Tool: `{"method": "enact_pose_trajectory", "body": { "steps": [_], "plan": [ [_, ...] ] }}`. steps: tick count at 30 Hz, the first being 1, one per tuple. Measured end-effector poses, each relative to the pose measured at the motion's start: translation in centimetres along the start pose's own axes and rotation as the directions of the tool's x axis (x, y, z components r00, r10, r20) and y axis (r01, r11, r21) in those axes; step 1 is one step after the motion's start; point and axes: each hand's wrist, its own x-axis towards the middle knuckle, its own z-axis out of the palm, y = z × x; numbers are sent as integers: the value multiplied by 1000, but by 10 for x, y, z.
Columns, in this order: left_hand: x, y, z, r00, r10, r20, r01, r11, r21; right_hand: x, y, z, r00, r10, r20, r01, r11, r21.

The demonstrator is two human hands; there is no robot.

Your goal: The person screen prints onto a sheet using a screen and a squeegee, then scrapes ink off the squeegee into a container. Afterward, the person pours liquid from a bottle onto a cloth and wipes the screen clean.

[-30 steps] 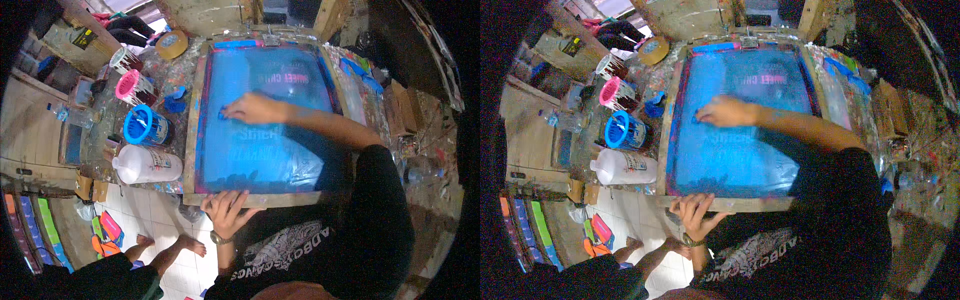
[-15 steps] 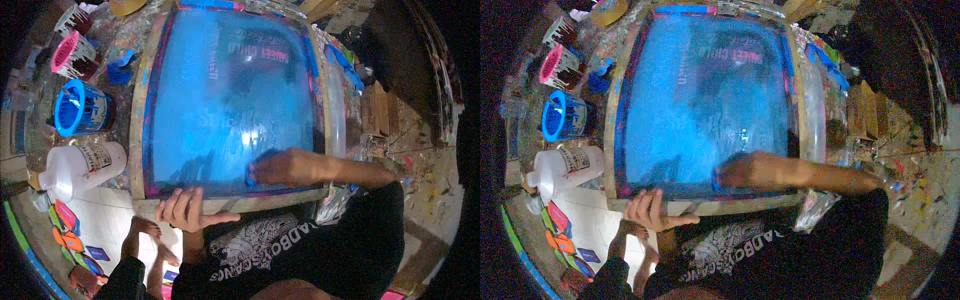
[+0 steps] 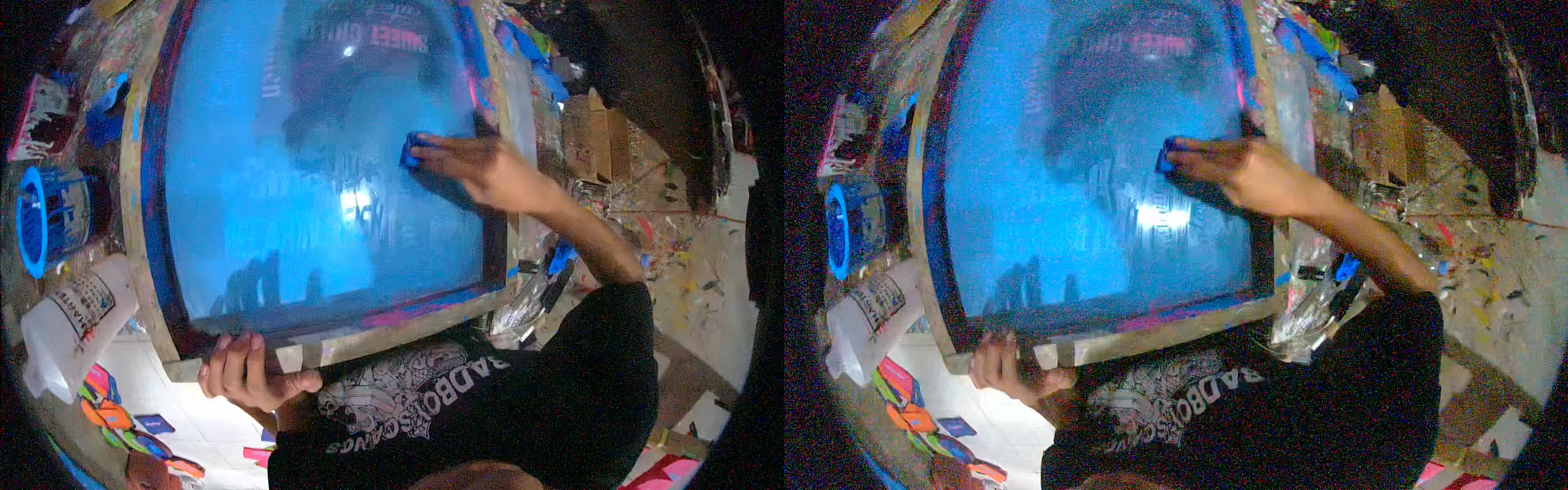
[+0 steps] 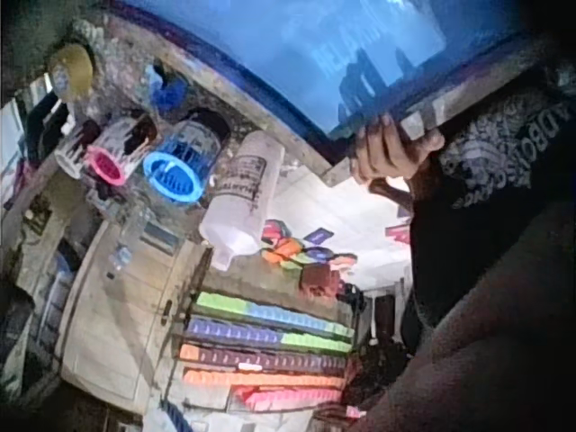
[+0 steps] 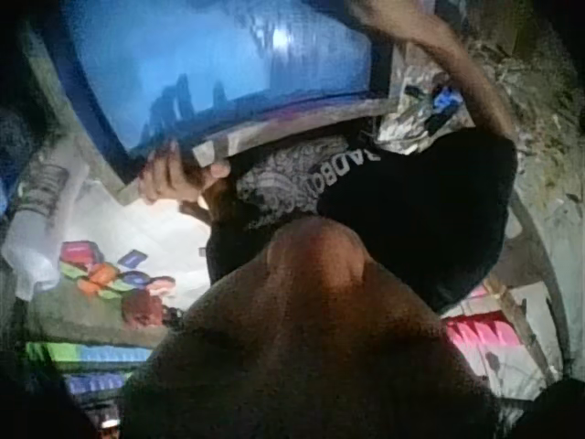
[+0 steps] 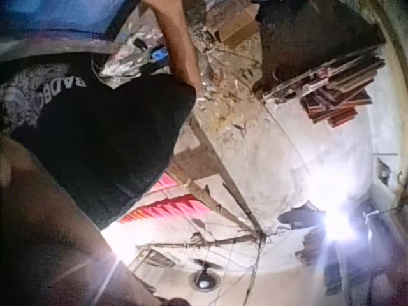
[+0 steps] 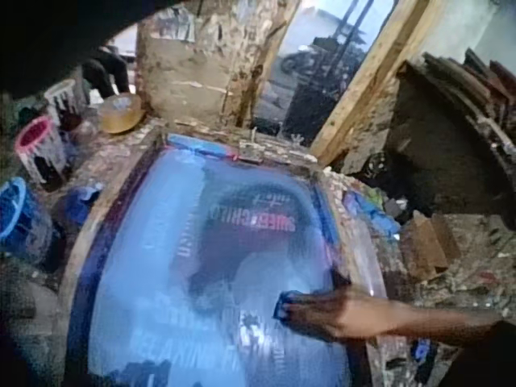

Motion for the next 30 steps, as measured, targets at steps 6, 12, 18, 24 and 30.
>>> {"method": "enact_pose_trajectory", "body": {
  "steps": [6,12,18,24,30],
  "plan": [
    [5,-5,21,974,18,-225,-33,997,-65,-34,-32,16,954,-243,175,207,958,201],
    [11,4,19,986,25,-165,-31,999,-33,-19,-1,5,976,204,75,-169,928,-333],
    [15,1,14,987,61,-149,-73,995,-73,-42,-31,18,977,182,-108,-211,882,-421],
    [24,13,16,985,9,-171,-18,999,-51,1,15,9,830,402,-387,-492,854,-168],
    [28,11,10,989,61,-137,-67,997,-37,-50,-57,31,923,377,-83,-380,849,-368]
  ]
}}
